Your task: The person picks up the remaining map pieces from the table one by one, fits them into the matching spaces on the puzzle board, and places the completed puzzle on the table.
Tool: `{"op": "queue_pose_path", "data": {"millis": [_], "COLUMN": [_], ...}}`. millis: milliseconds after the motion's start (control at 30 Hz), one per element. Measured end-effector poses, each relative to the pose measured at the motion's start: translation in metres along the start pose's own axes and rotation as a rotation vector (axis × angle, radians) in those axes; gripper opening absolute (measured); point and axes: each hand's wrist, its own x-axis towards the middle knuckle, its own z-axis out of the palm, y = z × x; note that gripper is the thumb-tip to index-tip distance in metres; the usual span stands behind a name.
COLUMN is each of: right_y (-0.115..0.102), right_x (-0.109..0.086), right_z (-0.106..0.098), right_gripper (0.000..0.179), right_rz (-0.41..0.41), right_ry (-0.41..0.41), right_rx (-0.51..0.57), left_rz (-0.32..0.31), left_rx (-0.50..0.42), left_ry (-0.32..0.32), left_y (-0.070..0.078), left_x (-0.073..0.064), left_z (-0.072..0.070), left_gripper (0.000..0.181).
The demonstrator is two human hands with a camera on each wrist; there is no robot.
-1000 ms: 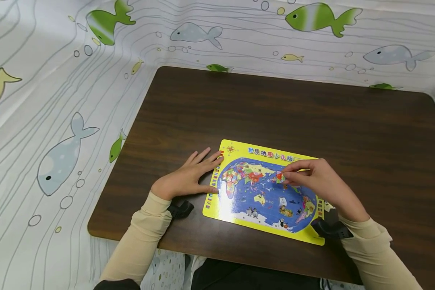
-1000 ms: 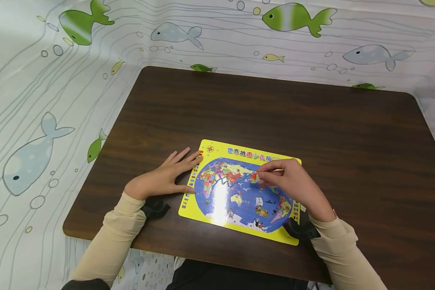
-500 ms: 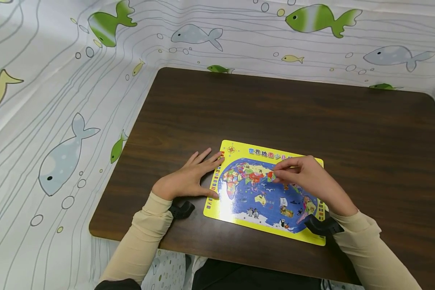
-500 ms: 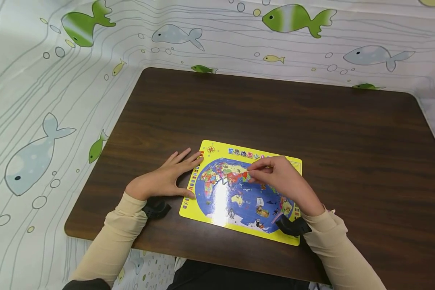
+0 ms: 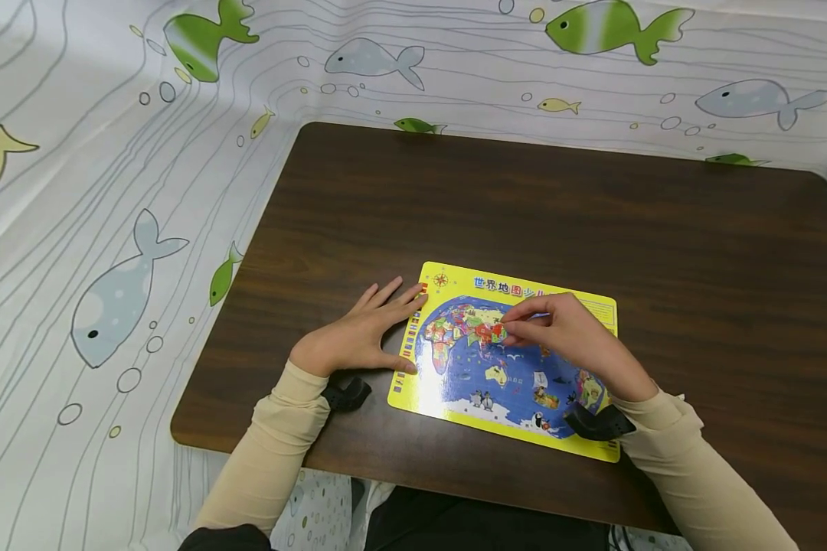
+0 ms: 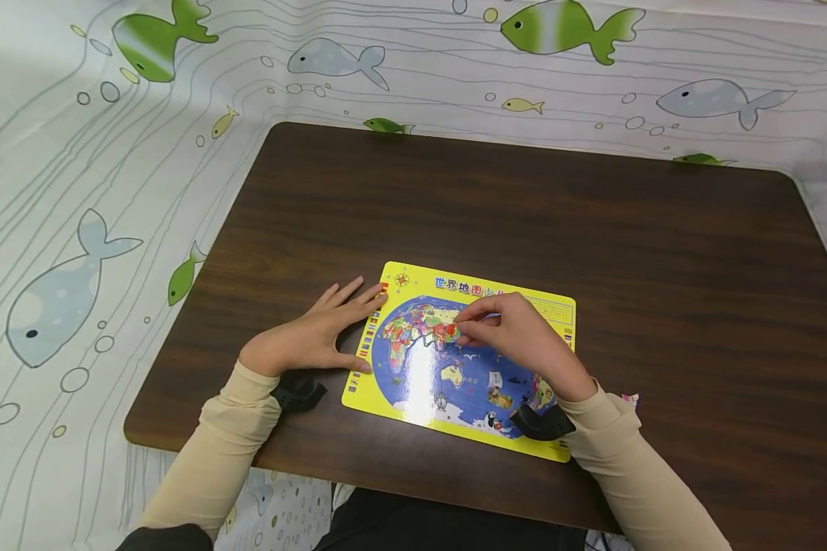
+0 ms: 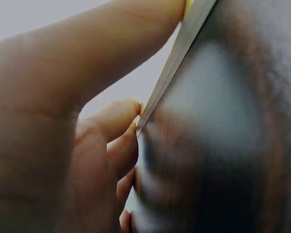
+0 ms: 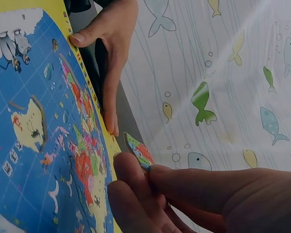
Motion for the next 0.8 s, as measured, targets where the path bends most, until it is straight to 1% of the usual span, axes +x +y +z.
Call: {"op": "queue_pose_path", "data": {"millis": [367,800], "right_y": [-0.006,-0.014], "right_x": [0.011,0.019], "right_z": [0.014,0.032], "right_gripper": [0.021,0.018], "right_rz": [-0.045,-0.044], "right_ry": [-0.061,-0.119], "right_rx": [0.018,0.032], "left_rz": [0.003,-0.014], "left_rx": [-0.013,-0.017], "left_ry": [-0.003,-0.015], "left_y": [0.000,0.000], "left_x": [-0.001,0.000], "left_z": [-0.002,0.000], "left_gripper": [0.112,0.110]}}
